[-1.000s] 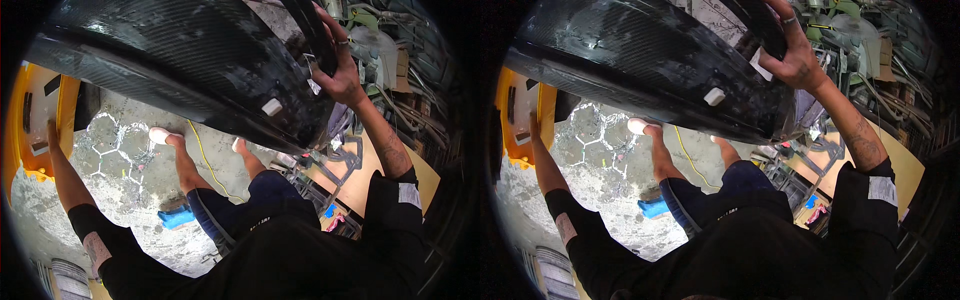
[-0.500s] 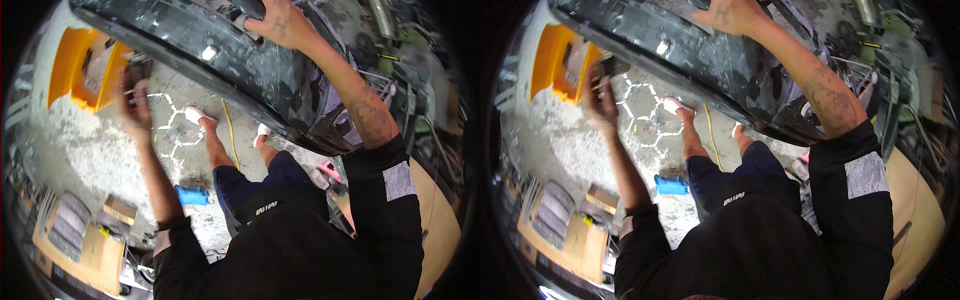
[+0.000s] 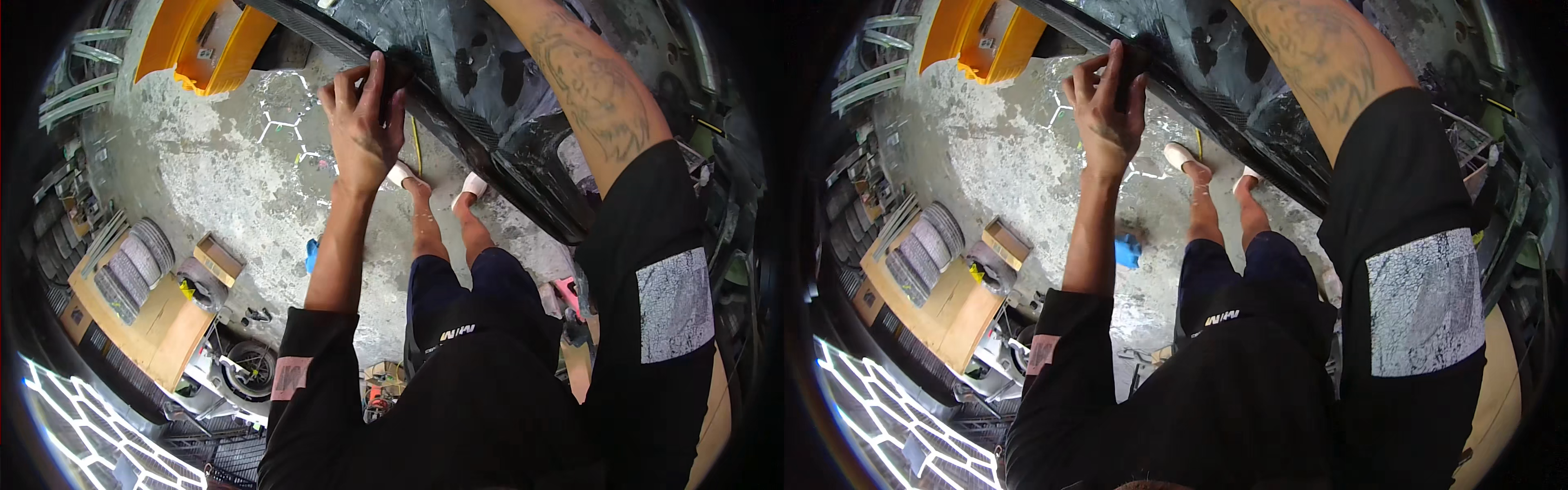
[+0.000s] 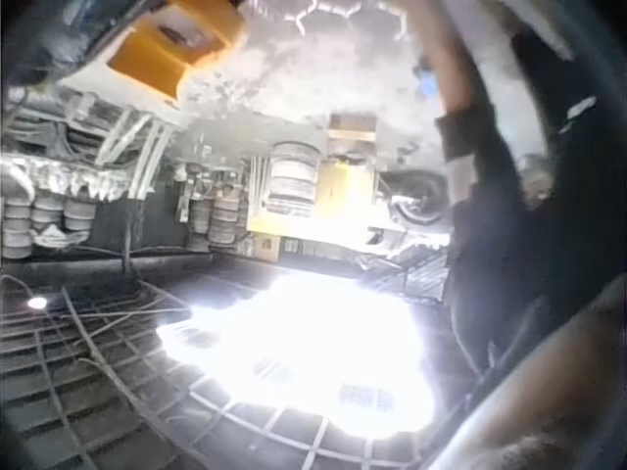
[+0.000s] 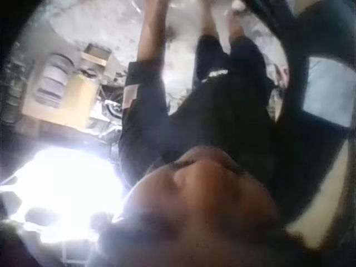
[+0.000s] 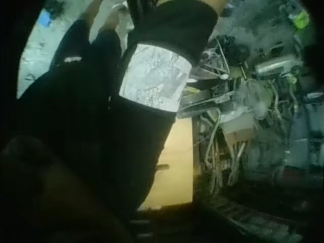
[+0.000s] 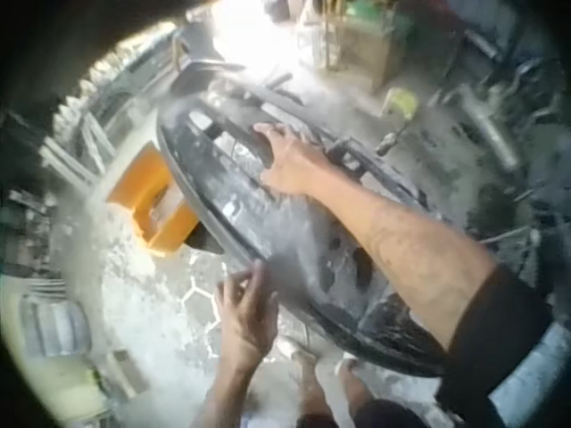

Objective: The person sands a large black car bumper with a sanding block, repeatedly dipping it into a yellow bucket of water. The person works on multiple sections of the bumper, including the edges and central areas, while another person is visible in the background.

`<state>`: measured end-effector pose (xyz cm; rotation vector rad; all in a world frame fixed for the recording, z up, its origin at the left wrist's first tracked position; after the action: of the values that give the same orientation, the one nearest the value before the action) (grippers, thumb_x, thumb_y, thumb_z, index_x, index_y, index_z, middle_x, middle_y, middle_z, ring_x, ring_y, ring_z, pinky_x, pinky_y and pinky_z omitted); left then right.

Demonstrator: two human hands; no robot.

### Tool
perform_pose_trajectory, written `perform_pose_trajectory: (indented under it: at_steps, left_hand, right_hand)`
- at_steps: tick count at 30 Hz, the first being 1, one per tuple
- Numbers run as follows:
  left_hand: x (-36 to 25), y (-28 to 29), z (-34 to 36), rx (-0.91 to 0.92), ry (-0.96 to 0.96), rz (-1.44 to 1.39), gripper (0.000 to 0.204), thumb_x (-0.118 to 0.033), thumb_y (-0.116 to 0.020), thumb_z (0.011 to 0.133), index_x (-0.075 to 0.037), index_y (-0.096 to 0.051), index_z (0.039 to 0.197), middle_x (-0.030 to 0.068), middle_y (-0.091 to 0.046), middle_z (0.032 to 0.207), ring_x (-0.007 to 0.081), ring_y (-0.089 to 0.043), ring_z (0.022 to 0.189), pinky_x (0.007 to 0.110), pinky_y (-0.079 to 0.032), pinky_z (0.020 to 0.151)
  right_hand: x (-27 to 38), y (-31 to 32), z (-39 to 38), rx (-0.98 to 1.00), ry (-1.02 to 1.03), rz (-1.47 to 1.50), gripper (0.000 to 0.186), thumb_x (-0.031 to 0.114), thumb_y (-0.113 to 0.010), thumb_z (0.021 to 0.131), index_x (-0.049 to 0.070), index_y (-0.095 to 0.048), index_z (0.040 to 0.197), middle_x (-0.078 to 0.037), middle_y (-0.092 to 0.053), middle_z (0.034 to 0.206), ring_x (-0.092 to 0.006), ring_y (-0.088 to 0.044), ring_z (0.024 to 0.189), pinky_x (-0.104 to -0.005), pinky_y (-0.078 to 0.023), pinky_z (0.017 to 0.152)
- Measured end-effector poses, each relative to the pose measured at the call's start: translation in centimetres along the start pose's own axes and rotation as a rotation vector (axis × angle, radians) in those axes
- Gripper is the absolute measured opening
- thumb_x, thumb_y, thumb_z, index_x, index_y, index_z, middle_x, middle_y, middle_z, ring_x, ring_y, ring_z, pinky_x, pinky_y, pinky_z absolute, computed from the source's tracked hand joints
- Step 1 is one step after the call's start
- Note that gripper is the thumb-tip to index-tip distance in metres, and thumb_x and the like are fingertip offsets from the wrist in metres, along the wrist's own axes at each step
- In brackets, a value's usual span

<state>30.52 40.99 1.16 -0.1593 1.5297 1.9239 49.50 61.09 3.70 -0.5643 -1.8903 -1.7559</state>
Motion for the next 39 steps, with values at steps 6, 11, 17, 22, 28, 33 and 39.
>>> perform_pose_trajectory:
  at_steps: [6,11,17,22,28,33,39]
  left_hand:
    - [-3.3,-2.1,-6.2,0.136,-0.074,-0.071,0.062,-0.01,-0.081,0.088,-0.008,-0.063,0.147,0.0156,-0.066,0.122,0.0324,-0.057,0.108,0.045,-0.044,0.1]
    - [-0.6,0.0,-1.7,-0.112,-0.041,0.105,0.055,-0.014,-0.079,0.09,-0.005,-0.066,0.142,0.0152,-0.068,0.12,0.0291,-0.06,0.102,0.044,-0.045,0.094]
    - [-1.3,-1.1,-3.7,-0.012,-0.105,0.025,0.059,-0.009,-0.079,0.087,-0.005,-0.063,0.144,0.0181,-0.065,0.12,0.0362,-0.054,0.105,0.046,-0.047,0.096]
    - [1.0,-0.8,-2.6,-0.302,0.324,-0.259,0.049,-0.024,-0.077,0.098,0.0,-0.066,0.139,0.015,-0.07,0.111,0.0218,-0.064,0.094,0.032,-0.053,0.085]
    - [0.5,-3.1,-12.4,-0.369,1.041,-1.31,0.055,-0.033,-0.066,0.107,0.002,-0.056,0.148,0.0093,-0.071,0.115,0.0111,-0.066,0.089,0.026,-0.055,0.078]
    - [-0.4,-4.2,-12.7,-0.297,1.052,-1.174,0.047,-0.033,-0.063,0.108,0.001,-0.058,0.141,0.0091,-0.073,0.105,0.0171,-0.074,0.085,0.028,-0.059,0.07]
    - [0.8,-4.2,-12.4,-0.252,1.132,-1.584,0.052,-0.041,-0.05,0.112,0.003,-0.059,0.139,0.0158,-0.074,0.115,0.0259,-0.076,0.089,0.035,-0.064,0.076]
  right_hand:
    - [-1.7,-1.2,1.0,-0.094,0.067,-0.12,0.09,0.035,-0.071,0.082,0.025,-0.035,0.164,-0.023,-0.039,0.165,-0.0441,-0.049,0.144,-0.0505,-0.042,0.119]
    - [0.7,-1.2,1.0,0.195,-0.085,-0.034,0.089,0.048,-0.07,0.085,0.026,-0.035,0.164,-0.023,-0.039,0.166,-0.0436,-0.045,0.147,-0.0498,-0.037,0.122]
    - [0.2,-1.0,0.9,0.037,0.026,-0.034,0.091,0.057,-0.072,0.084,0.025,-0.038,0.162,-0.023,-0.036,0.167,-0.0415,-0.04,0.151,-0.0521,-0.036,0.122]
    - [-1.0,-2.1,1.4,-0.063,0.121,-0.082,0.089,0.057,-0.071,0.085,0.025,-0.038,0.162,-0.023,-0.031,0.169,-0.0431,-0.04,0.151,-0.0515,-0.036,0.122]
    - [-1.3,-2.1,1.8,-0.194,0.194,-0.13,0.093,0.056,-0.073,0.083,0.021,-0.038,0.162,-0.025,-0.036,0.166,-0.0455,-0.042,0.148,-0.049,-0.039,0.121]
    - [-1.9,-2.0,1.9,-0.126,0.155,-0.107,0.094,0.051,-0.075,0.082,0.02,-0.037,0.162,-0.025,-0.039,0.162,-0.0454,-0.044,0.146,-0.0487,-0.039,0.121]
    - [-1.4,-2.1,1.9,-0.053,0.184,-0.05,0.095,0.04,-0.079,0.08,0.019,-0.037,0.162,-0.027,-0.046,0.156,-0.0447,-0.047,0.143,-0.0479,-0.041,0.119]
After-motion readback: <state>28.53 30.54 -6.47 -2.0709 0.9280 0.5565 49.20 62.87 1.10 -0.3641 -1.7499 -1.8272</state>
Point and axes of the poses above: each hand's wrist, its own z-axis towards the middle knuckle, its own y-axis out of the back of the hand, x = y × z, the point moved 3 cm from there along z, towards the middle knuckle
